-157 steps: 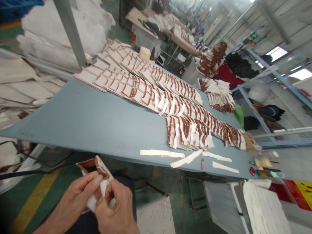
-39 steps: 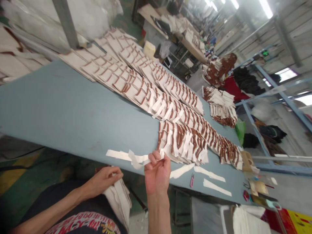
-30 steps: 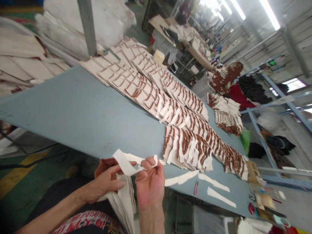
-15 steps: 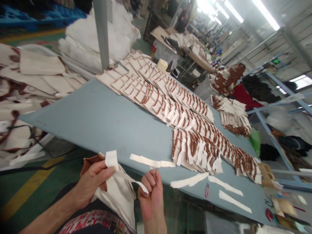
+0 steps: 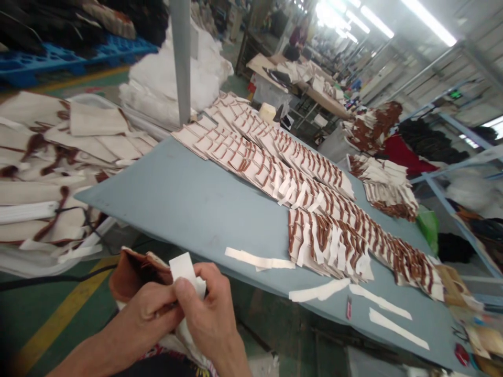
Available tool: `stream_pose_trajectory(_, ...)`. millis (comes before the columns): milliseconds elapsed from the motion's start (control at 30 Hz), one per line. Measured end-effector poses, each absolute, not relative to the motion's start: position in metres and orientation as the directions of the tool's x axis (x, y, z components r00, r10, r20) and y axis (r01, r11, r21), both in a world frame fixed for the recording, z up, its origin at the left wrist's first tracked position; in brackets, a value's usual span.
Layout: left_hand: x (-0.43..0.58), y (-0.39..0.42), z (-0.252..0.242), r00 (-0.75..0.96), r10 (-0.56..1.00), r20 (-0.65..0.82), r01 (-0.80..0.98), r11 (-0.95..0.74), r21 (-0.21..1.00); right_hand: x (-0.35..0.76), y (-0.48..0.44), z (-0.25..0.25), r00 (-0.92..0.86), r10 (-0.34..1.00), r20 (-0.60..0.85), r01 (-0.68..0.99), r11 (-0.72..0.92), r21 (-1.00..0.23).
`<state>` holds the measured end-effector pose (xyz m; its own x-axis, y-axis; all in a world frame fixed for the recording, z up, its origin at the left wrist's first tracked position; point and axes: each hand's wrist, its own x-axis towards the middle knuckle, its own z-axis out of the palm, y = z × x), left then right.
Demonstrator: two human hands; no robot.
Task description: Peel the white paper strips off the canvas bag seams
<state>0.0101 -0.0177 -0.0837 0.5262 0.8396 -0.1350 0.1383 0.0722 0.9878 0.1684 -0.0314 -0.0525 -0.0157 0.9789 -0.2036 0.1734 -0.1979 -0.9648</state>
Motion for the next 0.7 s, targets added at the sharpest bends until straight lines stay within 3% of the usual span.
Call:
stream_pose_trajectory(300,-0.002,-0.030,-0.074,0.539,0.829,-0.150,0.175,0.064,0.983,0.149,-0.042,-0.050,0.058,0.954,-0.293,-0.073,-0.288,-0.955)
stream_pose_trajectory(500,-0.006,-0.037,-0.077,0.592,0.770,-0.236,0.171,0.165,0.971,0.150,-0.040,-0.044,0.067,0.941,-0.331,-0.094,-0.324,-0.941)
stream_pose_trajectory(700,-0.014,-0.041,-0.081,0.432,0.855,-0.288,0.108,0.268,0.957,0.159,-0.042,-0.031,0.112,0.964,-0.240,-0.039,-0.238,-0.971)
